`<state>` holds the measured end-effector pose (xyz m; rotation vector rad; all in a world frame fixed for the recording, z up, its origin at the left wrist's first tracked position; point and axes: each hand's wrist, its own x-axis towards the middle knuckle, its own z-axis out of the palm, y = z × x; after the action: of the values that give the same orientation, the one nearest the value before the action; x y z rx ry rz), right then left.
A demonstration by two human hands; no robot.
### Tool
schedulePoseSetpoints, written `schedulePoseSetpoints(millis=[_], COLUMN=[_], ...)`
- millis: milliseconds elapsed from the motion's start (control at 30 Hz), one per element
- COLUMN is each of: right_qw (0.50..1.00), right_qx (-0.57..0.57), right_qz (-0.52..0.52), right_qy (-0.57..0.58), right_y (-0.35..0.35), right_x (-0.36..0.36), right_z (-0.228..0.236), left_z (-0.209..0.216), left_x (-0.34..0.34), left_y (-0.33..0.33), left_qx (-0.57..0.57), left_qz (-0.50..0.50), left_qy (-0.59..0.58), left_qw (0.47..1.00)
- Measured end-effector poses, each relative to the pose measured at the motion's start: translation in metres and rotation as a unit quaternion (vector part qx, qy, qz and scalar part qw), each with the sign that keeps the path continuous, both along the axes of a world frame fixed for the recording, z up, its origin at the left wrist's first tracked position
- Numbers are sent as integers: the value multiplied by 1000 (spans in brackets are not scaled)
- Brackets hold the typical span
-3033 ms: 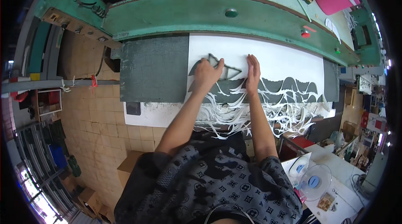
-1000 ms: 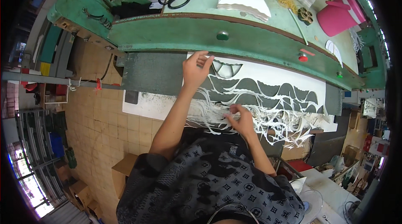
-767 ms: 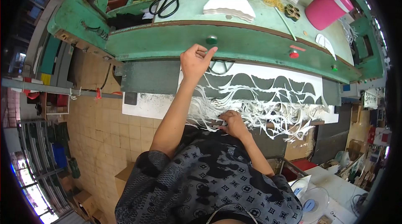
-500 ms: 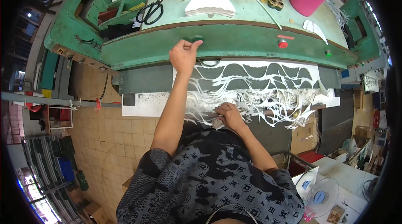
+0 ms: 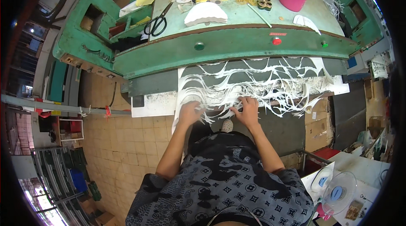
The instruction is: The person repeatedly picks up small, white, circular paper cutouts from a large sheet on a green machine and stacks them into a neat pile on the machine's surface. The person uses both hands to separate the cutouts and align them in the stack.
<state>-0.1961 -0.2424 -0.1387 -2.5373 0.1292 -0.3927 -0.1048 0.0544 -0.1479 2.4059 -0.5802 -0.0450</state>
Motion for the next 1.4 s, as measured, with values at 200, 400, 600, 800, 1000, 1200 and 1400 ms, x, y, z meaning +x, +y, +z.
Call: schedulePoseSetpoints(millis=[200, 400, 600, 800, 1000, 1200, 1400], right_qw=[985, 983, 983, 980, 923, 977, 996], right_qx=[-103, -121, -101, -90, -36, 195, 57], right_qz=[76, 39, 27, 49, 204, 37, 63], right_qy=[118, 131, 154, 169, 324, 78, 36], right_y=[-2, 10, 9, -3, -45, -61, -71], right_x=[-2, -3, 5, 5, 32, 187, 236], right_z=[-3, -10, -10, -11, 80, 68, -42], left_z=[6, 8, 8, 17, 52, 59, 15], left_x=[-26, -38, -31, -25, 39, 186, 220], left_y=[-8, -12, -15, -15, -8, -102, -140], left_qx=[57, 80, 69, 52, 16, 27, 71], left_qz=[-9, 2, 6, -8, -32, -57, -157], left_qy=[-21, -24, -26, 1, 136, -82, -21], left_qw=[998, 997, 997, 999, 990, 995, 985])
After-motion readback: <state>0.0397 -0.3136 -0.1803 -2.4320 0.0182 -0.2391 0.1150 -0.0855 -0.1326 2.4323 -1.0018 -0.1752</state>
